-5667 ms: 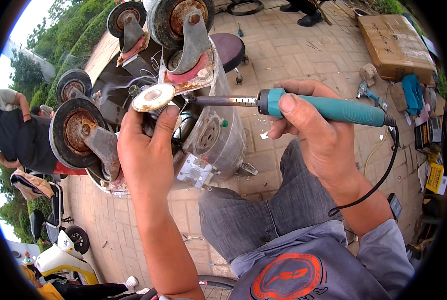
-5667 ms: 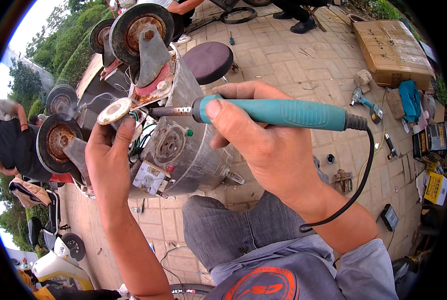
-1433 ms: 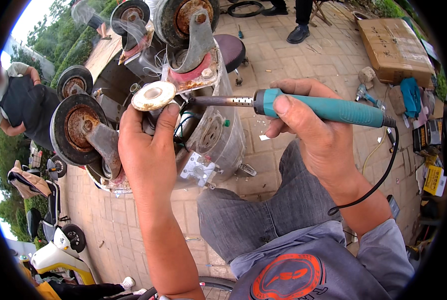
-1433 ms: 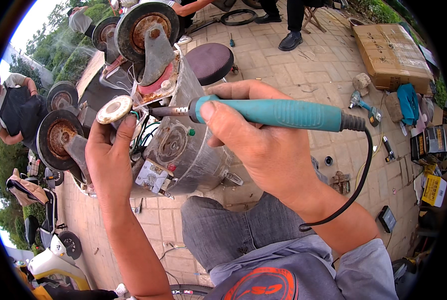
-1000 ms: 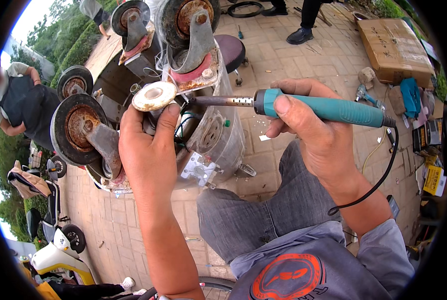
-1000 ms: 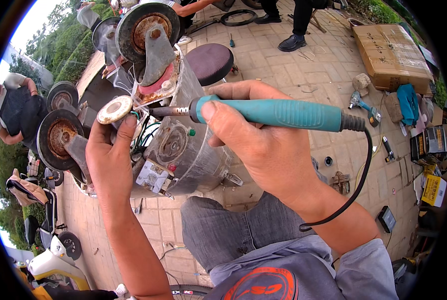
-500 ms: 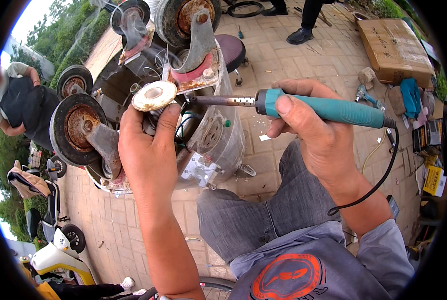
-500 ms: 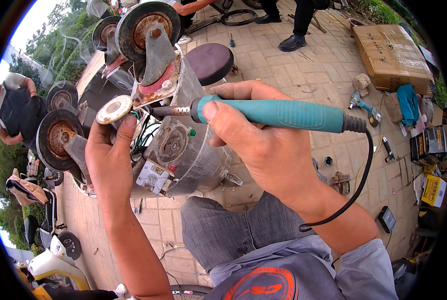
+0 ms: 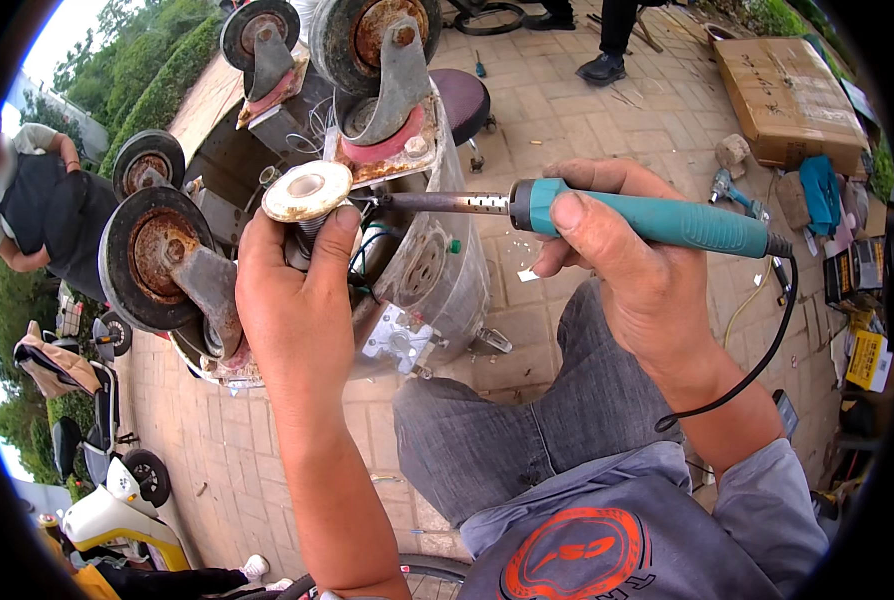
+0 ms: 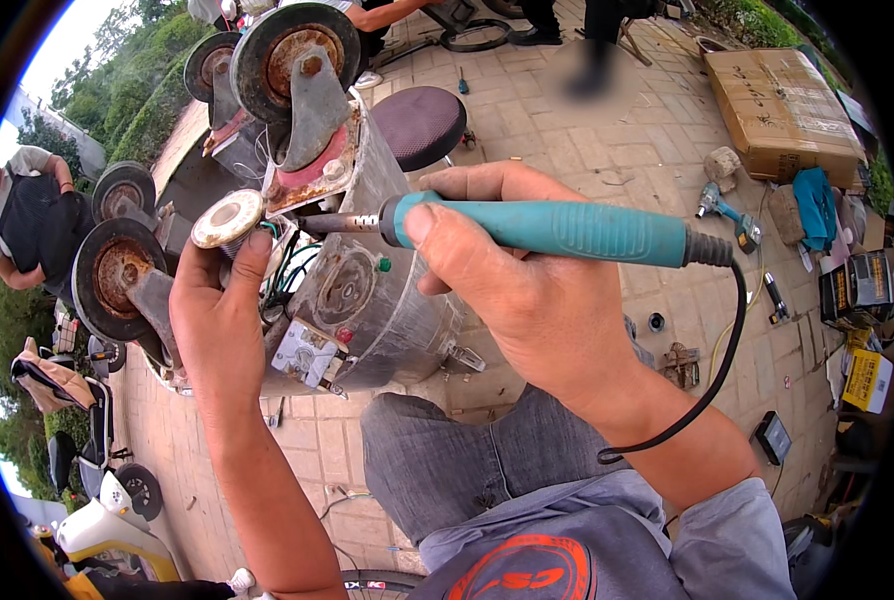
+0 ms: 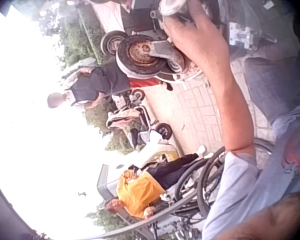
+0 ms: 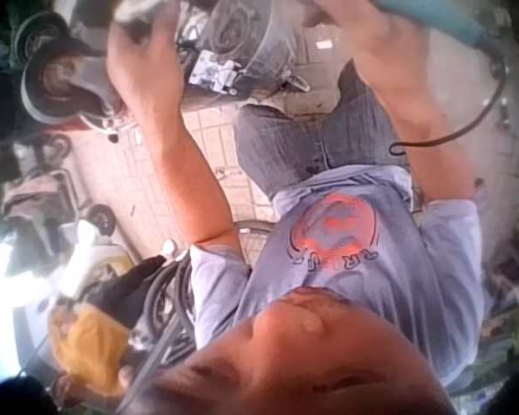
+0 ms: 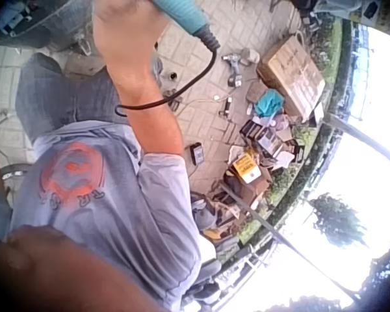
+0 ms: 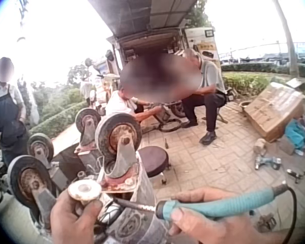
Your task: The person uses a soldering iron to attach solder to wires on a metal cart with wheels. They also use pliers to strip wire insulation and a wrench to tighten a bolt on the cart.
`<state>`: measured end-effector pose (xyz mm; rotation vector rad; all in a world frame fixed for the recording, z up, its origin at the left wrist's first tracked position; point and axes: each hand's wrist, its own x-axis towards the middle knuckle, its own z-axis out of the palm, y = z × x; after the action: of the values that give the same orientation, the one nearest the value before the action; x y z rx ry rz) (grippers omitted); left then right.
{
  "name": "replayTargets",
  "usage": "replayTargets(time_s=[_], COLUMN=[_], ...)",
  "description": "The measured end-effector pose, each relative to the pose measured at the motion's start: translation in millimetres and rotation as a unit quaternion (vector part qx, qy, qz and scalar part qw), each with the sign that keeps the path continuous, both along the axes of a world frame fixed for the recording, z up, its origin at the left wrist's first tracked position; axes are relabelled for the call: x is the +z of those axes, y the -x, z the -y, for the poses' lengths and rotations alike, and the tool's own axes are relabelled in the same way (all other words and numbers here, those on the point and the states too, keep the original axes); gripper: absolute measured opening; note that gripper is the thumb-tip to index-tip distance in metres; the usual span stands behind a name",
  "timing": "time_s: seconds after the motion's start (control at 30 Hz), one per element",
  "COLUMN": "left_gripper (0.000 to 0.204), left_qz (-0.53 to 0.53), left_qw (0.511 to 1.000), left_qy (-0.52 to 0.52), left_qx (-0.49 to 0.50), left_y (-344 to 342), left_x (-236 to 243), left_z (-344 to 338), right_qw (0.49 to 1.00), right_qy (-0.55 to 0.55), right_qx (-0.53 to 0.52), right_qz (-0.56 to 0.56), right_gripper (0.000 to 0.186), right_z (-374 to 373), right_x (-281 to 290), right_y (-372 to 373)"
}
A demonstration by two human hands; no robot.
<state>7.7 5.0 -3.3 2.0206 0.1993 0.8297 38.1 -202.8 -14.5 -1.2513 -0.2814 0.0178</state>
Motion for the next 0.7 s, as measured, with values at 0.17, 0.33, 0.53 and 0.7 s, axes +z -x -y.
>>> replayTargets(time_s=[0.17, 0.33, 0.53, 0.7], left_gripper=[0.026, 0.026, 0.027, 0.028], left_qz=[0.001, 0.005, 0.01, 0.017], left_qw=[1.0, 1.0, 1.0, 1.0], left_qy=[0.001, -0.008, 0.007, 0.01], left_qx=[0.001, -0.001, -0.006, -0.009], left_y=[1.0, 0.5, -0.9, -1.2], left_x=[-0.4, -1.3, -3.0, -3.6], left_z=[-0.4, -1.6, -3.6, -4.0], right_qw=[1.0, 1.0, 1.0, 1.0], right_qy=[-0.007, -0.003, -0.009, -0.014], right_qx=[0.0, -0.002, -0.005, -0.012], right_qz=[-0.004, -0.003, -0.006, -0.002], right_gripper=[0.031, 0.031, 0.03, 0.031], right_z=[-0.2, -0.1, -0.3, -0.3], right_x=[-0.8, -0.4, 1.7, 1.6], right_y=[0.9, 1.1, 2.1, 2.5])
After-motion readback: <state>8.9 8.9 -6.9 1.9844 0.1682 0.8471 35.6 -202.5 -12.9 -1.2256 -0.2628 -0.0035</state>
